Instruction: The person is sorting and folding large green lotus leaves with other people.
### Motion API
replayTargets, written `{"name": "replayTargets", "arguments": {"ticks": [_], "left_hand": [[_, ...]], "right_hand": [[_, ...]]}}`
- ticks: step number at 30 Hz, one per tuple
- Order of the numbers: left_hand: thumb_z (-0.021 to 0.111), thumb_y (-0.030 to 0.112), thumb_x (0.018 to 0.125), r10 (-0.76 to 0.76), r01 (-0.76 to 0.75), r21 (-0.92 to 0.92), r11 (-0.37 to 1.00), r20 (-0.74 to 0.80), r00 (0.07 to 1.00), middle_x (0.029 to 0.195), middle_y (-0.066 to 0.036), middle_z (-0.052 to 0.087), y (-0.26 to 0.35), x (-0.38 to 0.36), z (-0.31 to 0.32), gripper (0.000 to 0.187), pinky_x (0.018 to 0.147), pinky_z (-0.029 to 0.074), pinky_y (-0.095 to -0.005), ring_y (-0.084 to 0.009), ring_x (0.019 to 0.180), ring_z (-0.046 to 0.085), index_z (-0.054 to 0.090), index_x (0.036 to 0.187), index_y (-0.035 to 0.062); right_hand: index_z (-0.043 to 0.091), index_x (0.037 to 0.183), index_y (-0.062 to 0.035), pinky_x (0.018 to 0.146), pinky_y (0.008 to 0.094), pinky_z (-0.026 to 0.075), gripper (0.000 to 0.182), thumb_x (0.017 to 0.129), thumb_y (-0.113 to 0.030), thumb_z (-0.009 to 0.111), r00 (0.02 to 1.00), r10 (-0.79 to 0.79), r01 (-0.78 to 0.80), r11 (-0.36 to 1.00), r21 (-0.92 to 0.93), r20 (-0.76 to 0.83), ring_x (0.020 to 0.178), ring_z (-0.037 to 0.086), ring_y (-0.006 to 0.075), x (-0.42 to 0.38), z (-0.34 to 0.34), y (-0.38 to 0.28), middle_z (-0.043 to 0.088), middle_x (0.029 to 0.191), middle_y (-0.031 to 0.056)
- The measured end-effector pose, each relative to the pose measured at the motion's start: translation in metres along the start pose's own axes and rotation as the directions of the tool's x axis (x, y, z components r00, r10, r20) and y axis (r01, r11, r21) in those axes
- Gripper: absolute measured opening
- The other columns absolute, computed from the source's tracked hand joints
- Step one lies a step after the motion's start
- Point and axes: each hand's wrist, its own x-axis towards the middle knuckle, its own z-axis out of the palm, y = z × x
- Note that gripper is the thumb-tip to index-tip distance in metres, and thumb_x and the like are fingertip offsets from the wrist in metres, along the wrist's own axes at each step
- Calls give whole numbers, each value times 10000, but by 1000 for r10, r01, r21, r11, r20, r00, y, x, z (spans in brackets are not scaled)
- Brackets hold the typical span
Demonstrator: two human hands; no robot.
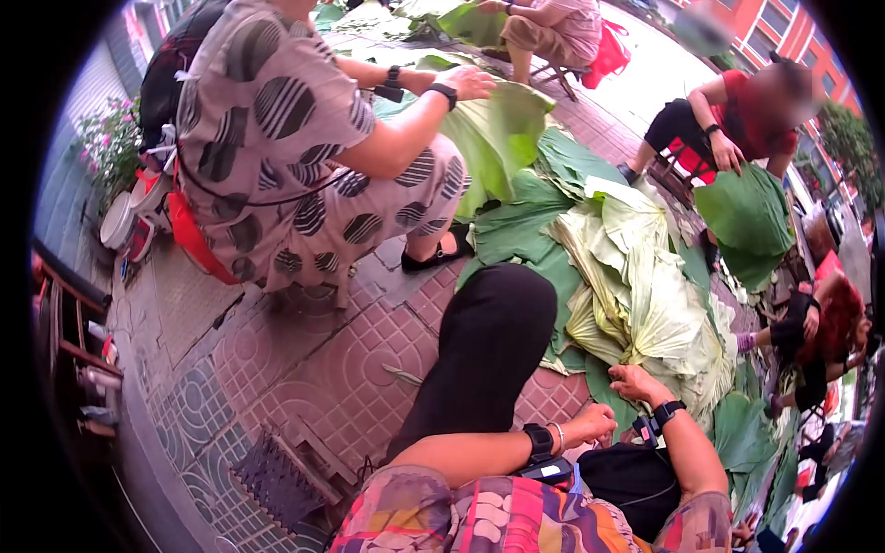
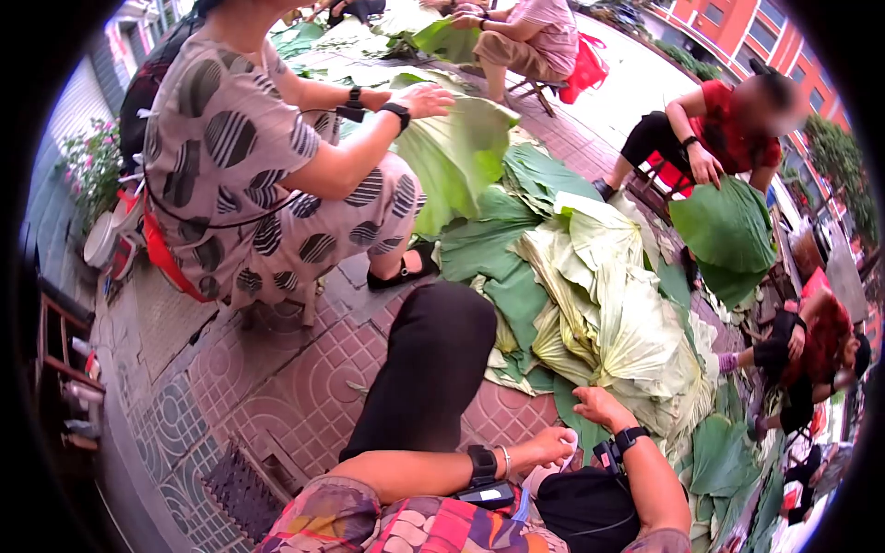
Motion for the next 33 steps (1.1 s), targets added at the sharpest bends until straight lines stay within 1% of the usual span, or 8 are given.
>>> {"name": "replayTargets", "arguments": {"ticks": [4, 9, 13, 18, 22, 27, 28, 33], "left_hand": [[560, 136, 763, 20, -18, -37, 999, 43, 999, 588, -27, 505, 10, -9, 15, 257, 355, 304, -213, -90, 487, 478, 498, 968, -5], [579, 174, 760, -31, 20, 200, 980, 55, 998, 655, -24, 533, 11, -8, 31, 260, 372, 345, -236, -101, 481, 487, 518, 984, 56], [582, 181, 751, -26, 2, 239, 971, 99, 995, 648, -22, 536, 9, -11, 38, 238, 373, 349, -235, -99, 484, 490, 537, 955, 65], [575, 176, 736, -35, 2, 278, 961, 115, 993, 627, -22, 539, 2, -6, 47, 200, 367, 353, -235, -99, 474, 488, 567, 908, 75], [580, 185, 725, -56, 17, 285, 958, 129, 990, 641, -23, 539, -3, -3, 46, 275, 366, 347, -224, -101, 473, 490, 567, 975, 69], [553, 200, 787, -81, 53, 207, 977, 132, 988, 784, -25, 571, 6, -13, 38, 296, 477, 409, -226, -102, 632, 548, 538, 1051, 65], [538, 191, 805, -65, 42, 175, 984, 128, 990, 814, -23, 571, 13, -21, 37, 274, 494, 413, -221, -104, 656, 554, 538, 1047, 63], [522, 202, 841, -81, 68, 152, 986, 83, 993, 850, -27, 582, 28, -31, 28, 230, 593, 440, -236, -124, 768, 585, 552, 1003, 42]], "right_hand": [[522, 1104, 23, 823, 348, 457, 424, 747, -182, 626, 1000, -3, 3, 1000, 3, 23, 948, 581, 293, -3, -7, -5, 593, 1031, 191], [518, 1114, 25, 812, 346, 465, 422, 754, -173, 618, 998, 54, -54, 998, 16, -14, 934, 589, 282, -14, -24, -14, 592, 1037, 186], [512, 1122, 28, 797, 349, 471, 423, 766, -180, 611, 995, -43, 44, 999, 6, -94, 916, 594, 282, -21, -34, -25, 588, 1043, 180], [502, 1124, 26, 787, 333, 473, 404, 784, -170, 594, 999, 12, -8, 998, 69, -50, 905, 599, 271, -34, -43, -66, 581, 1054, 175], [483, 1142, 13, 759, 347, 476, 401, 799, -172, 579, 994, -68, 71, 997, 20, -89, 884, 603, 270, -46, -48, -84, 581, 1040, 179], [479, 1150, -3, 756, 370, 460, 427, 812, -253, 557, 966, -145, 158, 986, 44, -212, 875, 577, 313, -57, -61, -97, 589, 963, 204], [471, 1154, -4, 738, 376, 457, 434, 814, -259, 558, 929, -234, 254, 966, 35, -285, 858, 574, 318, -58, -62, -98, 586, 947, 204], [471, 1128, 19, 759, 379, 444, 411, 804, -220, 550, 941, -106, 163, 974, 158, -321, 868, 558, 347, -55, -68, -90, 573, 956, 219]]}}
